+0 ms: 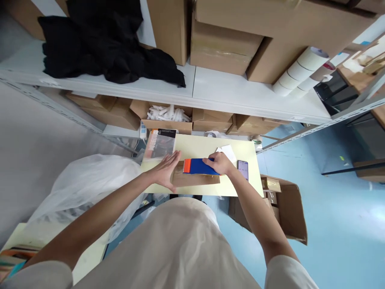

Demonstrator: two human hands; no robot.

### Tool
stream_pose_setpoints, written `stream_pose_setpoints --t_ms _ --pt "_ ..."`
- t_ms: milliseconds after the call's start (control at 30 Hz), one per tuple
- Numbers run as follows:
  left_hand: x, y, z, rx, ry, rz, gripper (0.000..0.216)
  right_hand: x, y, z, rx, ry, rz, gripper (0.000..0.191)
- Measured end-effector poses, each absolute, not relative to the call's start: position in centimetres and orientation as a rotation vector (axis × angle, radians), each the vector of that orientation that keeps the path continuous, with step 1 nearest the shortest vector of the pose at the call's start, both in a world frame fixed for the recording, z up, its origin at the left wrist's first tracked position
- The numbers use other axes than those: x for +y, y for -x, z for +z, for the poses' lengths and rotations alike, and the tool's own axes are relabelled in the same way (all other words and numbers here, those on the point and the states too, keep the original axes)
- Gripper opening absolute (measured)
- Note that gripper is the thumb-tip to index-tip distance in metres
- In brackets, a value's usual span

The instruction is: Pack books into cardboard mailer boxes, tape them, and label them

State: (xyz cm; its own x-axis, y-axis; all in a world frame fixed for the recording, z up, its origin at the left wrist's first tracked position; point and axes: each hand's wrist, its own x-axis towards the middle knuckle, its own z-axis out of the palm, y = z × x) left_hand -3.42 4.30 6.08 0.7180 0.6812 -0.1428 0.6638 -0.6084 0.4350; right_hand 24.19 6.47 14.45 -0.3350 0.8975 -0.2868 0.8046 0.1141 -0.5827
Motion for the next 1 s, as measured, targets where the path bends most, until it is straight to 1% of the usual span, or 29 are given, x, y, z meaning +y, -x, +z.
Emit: stream_pose_setpoints --t_ms 100,200,367,567,700,833,900,1000 --pt "3.0 2.0 5.3 1.126 -2.504 0.038 0.142 6.5 -24.2 14.4 -2.262 1.701 1.009 0.048" --pt "2.7 1.6 4.8 1.222 -2.511 0.082 0.134 6.9 -24.2 14.5 -2.314 1.668 1.02 0.048" --pt "3.9 1.8 5.4 1.232 -2.541 0.077 0.13 8.3 -24.6 15.2 -2.441 1.681 1.054 0.048" --pt "4.2 3.2 5.7 1.309 -2.517 0.013 0.127 9.1 -29.8 15.5 -2.407 1.745 1.107 0.05" --pt "4.3 4.8 5.5 1.3 -2.496 0.0 0.124 9.0 -34.3 13.5 -2.319 1.792 1.133 0.049" --pt "4.2 5.0 5.8 1.322 -2.518 -0.099 0.124 8.6 -36.1 10.3 -2.285 1.711 1.147 0.047" --pt "4.0 3.6 6.1 1.34 -2.546 -0.142 0.123 8.4 -36.2 9.0 -2.244 1.662 1.154 0.046" --pt "3.7 -0.9 6.3 1.3 -2.587 -0.159 0.123 8.1 -36.3 7.8 -2.188 1.611 1.167 0.044"
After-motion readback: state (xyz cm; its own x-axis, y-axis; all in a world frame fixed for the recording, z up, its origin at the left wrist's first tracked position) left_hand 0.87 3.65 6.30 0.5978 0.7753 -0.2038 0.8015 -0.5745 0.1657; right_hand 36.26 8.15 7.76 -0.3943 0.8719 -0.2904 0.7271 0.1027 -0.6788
